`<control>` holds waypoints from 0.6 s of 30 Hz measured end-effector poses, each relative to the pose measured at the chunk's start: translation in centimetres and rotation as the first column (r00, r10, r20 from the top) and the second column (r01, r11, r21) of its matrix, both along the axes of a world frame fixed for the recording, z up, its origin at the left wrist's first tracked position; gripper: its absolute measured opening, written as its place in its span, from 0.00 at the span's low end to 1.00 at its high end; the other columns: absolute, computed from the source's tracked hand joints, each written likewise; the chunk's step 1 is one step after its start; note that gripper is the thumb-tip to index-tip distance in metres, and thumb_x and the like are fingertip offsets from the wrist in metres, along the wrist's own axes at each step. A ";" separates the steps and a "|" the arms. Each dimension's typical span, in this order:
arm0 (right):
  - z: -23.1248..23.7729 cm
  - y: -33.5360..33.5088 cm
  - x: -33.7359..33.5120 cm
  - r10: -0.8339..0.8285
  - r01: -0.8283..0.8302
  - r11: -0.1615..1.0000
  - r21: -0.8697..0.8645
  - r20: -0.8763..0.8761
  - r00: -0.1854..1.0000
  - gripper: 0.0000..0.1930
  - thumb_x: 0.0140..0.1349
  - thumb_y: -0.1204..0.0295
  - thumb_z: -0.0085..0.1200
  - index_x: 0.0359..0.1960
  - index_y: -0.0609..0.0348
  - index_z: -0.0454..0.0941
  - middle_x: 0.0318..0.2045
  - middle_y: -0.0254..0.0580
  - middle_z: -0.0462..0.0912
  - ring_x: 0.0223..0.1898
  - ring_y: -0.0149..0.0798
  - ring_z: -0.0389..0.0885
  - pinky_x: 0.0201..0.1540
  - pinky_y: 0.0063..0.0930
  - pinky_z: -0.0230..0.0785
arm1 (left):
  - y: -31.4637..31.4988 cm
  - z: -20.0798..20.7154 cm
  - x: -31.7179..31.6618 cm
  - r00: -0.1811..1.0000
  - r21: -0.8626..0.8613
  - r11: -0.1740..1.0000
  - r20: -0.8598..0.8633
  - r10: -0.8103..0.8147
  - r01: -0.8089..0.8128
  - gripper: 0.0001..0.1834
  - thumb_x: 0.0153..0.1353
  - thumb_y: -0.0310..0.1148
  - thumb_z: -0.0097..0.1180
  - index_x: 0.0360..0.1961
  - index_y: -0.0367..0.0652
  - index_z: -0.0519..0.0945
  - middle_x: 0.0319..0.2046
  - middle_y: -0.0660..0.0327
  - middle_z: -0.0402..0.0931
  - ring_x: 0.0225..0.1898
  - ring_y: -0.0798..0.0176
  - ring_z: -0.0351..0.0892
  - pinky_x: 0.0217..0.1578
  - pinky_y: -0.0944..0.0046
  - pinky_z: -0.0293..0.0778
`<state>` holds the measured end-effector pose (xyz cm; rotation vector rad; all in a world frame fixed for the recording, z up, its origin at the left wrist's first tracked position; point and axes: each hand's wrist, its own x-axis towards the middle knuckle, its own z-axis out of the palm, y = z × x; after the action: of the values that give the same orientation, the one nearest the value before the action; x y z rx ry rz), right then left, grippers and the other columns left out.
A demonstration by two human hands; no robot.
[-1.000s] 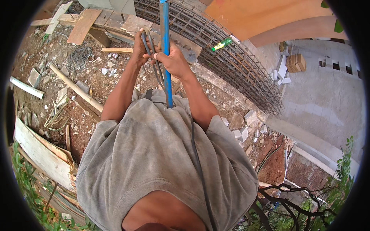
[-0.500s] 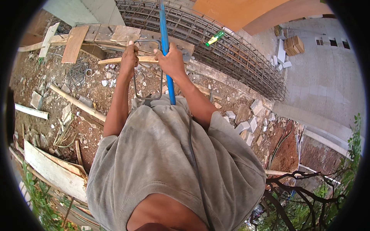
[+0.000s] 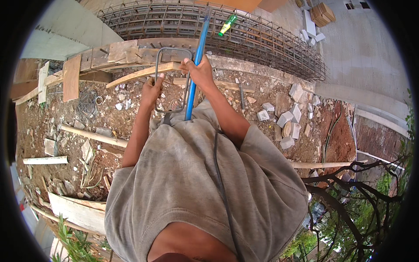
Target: The person uses a blue-handled rebar bending tool to bend a metal rebar hook on a construction site. They repeatedly reposition the tool and apply force to shape the metal piece.
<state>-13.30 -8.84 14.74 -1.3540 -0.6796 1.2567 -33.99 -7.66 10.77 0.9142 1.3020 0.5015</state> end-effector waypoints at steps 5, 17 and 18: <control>0.7 -0.6 0.1 -0.107 0.110 0.993 -0.039 0.087 0.990 0.15 0.66 0.75 0.57 0.48 0.65 0.66 0.39 0.49 0.81 0.37 0.42 0.87 0.36 0.32 0.82 | -2.8 0.6 2.9 0.811 0.814 0.512 -0.481 0.333 0.274 0.37 0.57 0.58 0.64 0.49 0.31 0.75 0.42 0.43 0.76 0.41 0.46 0.78 0.48 0.48 0.71; -1.3 -1.5 3.6 -0.246 0.245 0.956 -0.160 0.015 0.969 0.11 0.59 0.78 0.61 0.37 0.72 0.72 0.32 0.54 0.83 0.32 0.46 0.87 0.31 0.36 0.86 | -1.9 0.4 4.6 0.632 0.430 0.553 -0.735 -0.245 0.714 0.31 0.69 0.60 0.43 0.32 0.40 0.81 0.24 0.45 0.81 0.29 0.39 0.82 0.32 0.44 0.77; -2.2 -1.7 4.6 -0.291 0.288 0.933 -0.216 0.021 0.957 0.11 0.59 0.78 0.61 0.37 0.73 0.72 0.32 0.55 0.82 0.32 0.47 0.87 0.32 0.37 0.86 | -0.7 0.3 4.7 0.595 0.438 0.500 -0.777 -0.207 0.747 0.33 0.69 0.62 0.40 0.33 0.41 0.82 0.26 0.46 0.82 0.31 0.40 0.83 0.33 0.44 0.78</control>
<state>-8.74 -10.51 12.56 -1.5608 -0.3232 1.1206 -29.31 -8.39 11.06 2.2946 1.3021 0.1959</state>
